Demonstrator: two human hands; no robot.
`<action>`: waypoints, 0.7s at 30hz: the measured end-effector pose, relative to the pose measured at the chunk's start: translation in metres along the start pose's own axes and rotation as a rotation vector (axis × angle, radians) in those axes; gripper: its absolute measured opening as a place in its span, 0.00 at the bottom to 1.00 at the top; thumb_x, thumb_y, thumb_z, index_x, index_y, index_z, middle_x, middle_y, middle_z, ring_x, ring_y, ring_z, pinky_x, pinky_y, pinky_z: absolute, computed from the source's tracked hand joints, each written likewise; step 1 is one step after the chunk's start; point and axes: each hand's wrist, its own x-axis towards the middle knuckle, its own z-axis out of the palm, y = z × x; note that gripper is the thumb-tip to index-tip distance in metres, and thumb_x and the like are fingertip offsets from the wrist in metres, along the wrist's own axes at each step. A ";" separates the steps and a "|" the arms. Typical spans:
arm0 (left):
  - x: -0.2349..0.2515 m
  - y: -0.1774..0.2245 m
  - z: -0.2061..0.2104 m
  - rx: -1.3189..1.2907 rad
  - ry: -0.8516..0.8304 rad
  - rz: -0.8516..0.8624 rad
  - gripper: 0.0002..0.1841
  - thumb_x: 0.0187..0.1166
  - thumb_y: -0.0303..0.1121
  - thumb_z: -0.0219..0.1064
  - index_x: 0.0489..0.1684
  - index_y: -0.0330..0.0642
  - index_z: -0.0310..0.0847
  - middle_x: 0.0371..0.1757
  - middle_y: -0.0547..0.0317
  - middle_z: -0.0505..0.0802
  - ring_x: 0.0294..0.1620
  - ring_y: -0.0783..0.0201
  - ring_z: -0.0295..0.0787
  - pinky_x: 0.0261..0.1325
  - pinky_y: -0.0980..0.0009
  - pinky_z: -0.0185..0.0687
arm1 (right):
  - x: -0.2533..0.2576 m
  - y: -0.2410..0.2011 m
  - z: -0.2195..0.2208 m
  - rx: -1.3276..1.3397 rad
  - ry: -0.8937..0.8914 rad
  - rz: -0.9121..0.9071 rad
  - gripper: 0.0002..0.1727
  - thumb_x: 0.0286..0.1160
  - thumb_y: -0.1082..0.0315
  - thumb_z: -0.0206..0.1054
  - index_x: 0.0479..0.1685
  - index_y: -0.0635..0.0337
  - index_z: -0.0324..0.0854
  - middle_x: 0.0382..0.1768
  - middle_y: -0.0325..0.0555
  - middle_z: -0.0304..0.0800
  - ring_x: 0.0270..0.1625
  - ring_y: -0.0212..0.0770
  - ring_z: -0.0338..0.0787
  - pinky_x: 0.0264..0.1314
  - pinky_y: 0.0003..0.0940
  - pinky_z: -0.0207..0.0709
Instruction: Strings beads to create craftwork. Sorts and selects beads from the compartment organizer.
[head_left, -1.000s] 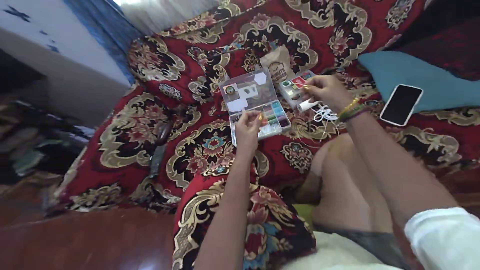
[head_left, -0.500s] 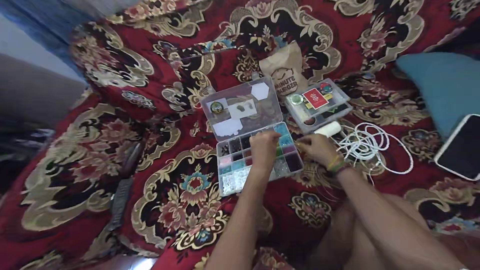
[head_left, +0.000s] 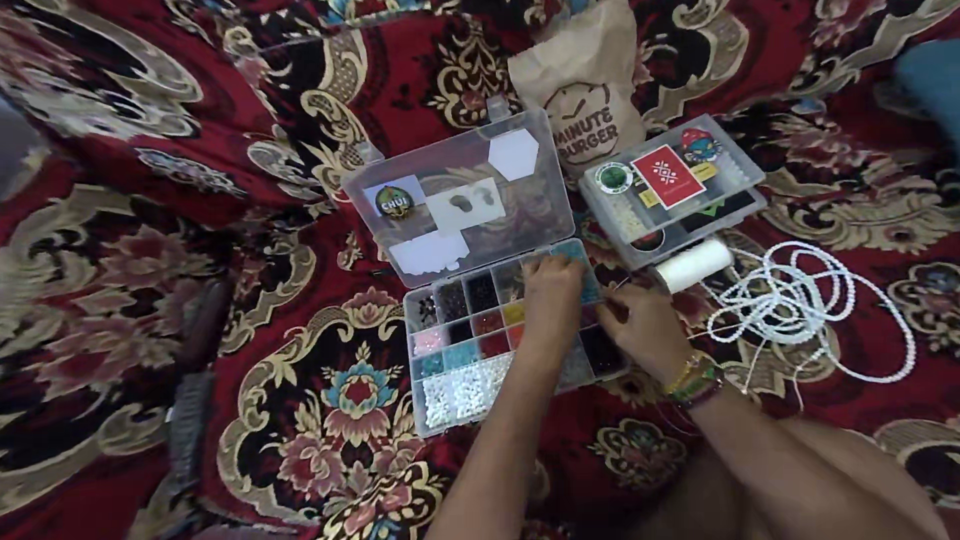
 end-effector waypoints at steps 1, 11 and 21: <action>0.000 0.000 0.002 0.007 0.016 0.005 0.07 0.76 0.25 0.71 0.45 0.36 0.93 0.48 0.44 0.95 0.56 0.44 0.91 0.68 0.42 0.75 | 0.001 0.000 0.001 0.004 -0.003 0.000 0.19 0.79 0.63 0.63 0.58 0.66 0.91 0.47 0.60 0.93 0.50 0.55 0.92 0.58 0.51 0.83; -0.004 0.002 0.005 -0.035 -0.026 -0.028 0.09 0.80 0.23 0.65 0.50 0.34 0.91 0.50 0.39 0.93 0.56 0.40 0.91 0.61 0.45 0.84 | 0.004 0.003 0.000 -0.022 -0.053 0.011 0.19 0.81 0.66 0.62 0.60 0.68 0.90 0.52 0.63 0.93 0.57 0.58 0.92 0.66 0.54 0.80; -0.003 0.009 0.001 0.038 -0.028 -0.027 0.08 0.78 0.22 0.66 0.46 0.32 0.92 0.47 0.39 0.93 0.56 0.40 0.90 0.67 0.43 0.77 | 0.004 0.004 0.001 -0.032 -0.051 -0.033 0.19 0.80 0.67 0.60 0.59 0.69 0.90 0.49 0.63 0.92 0.55 0.57 0.91 0.63 0.52 0.81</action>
